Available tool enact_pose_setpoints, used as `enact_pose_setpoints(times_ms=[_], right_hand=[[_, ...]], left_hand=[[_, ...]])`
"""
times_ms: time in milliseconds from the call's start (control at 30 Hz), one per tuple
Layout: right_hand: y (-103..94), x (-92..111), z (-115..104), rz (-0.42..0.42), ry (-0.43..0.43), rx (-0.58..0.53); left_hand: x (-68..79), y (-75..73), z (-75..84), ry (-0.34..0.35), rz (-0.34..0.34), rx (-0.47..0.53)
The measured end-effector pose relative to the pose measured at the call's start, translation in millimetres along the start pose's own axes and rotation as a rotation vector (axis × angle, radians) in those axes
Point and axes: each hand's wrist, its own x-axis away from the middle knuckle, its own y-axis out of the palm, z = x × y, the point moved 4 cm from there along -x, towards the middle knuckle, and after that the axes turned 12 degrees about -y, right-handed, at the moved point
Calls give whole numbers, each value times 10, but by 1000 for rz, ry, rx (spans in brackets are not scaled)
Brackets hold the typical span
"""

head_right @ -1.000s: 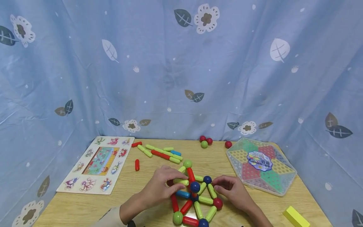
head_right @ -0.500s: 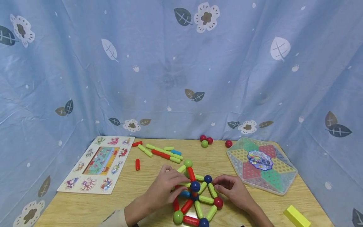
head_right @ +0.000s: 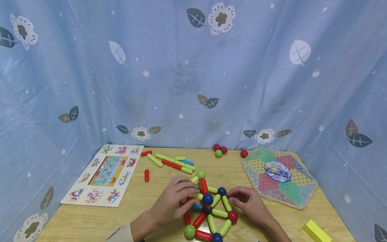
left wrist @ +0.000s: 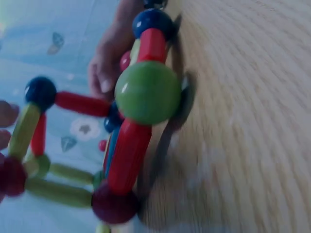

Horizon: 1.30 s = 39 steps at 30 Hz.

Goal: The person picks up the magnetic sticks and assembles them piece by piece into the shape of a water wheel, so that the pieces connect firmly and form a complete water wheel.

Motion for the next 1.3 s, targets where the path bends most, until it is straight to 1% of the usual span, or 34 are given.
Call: enact_pose_setpoints(times_ms=[33,100,167,200,267,300,333,400,433,500,600,700,800,900,1000,1067,1133,1200,1233,1300], right_hand=[[3,0,-2,-1,0,0],[7,-2,-4,3,6,-4],[13,-5,-9,4,9,-8],[16,-7,-13,5,13,-10],[22,-14,-20,7,23,-18],[27,-20,-24,3,22,-18],[30,-24,-28,-2,21,-11],[37,-37,-36,3,26,10],[39,-47,-39,12,26,24],[49,-77,-46,34,3,81],[71,-133,-65,90,-35,158],[112,-191,-76,105,-71,213],[148,-218,-87,91,-88,266],[165,-226,-92,83,-106,311],[155,-204,-93,68,-129,329],[140,-182,-87,52,-142,320],[122,-162,-83,33,-156,305],[101,-144,-78,20,-163,281],[92,-140,-75,14,-163,264],[75,-139,-72,0,-158,232]], left_hand=[[14,-33,-38,-12,21,52],[64,-100,-138,-84,53,174],[142,-140,-258,-198,65,279],[187,-145,-317,-268,55,326],[296,-116,-422,-418,-8,388],[352,-87,-464,-478,-51,408],[404,-50,-499,-530,-100,416],[480,33,-543,-587,-199,423],[502,71,-557,-592,-235,416],[512,124,-576,-577,-264,394],[463,172,-605,-553,-255,354],[386,204,-648,-552,-230,334],[308,269,-729,-586,-221,343],[247,324,-833,-640,-206,372],[218,326,-943,-698,-204,420],[228,265,-1030,-742,-222,499],[263,134,-1136,-793,-253,595],[314,-53,-1262,-822,-273,703],[340,-161,-1329,-820,-275,744],[396,-389,-1464,-809,-265,773]])
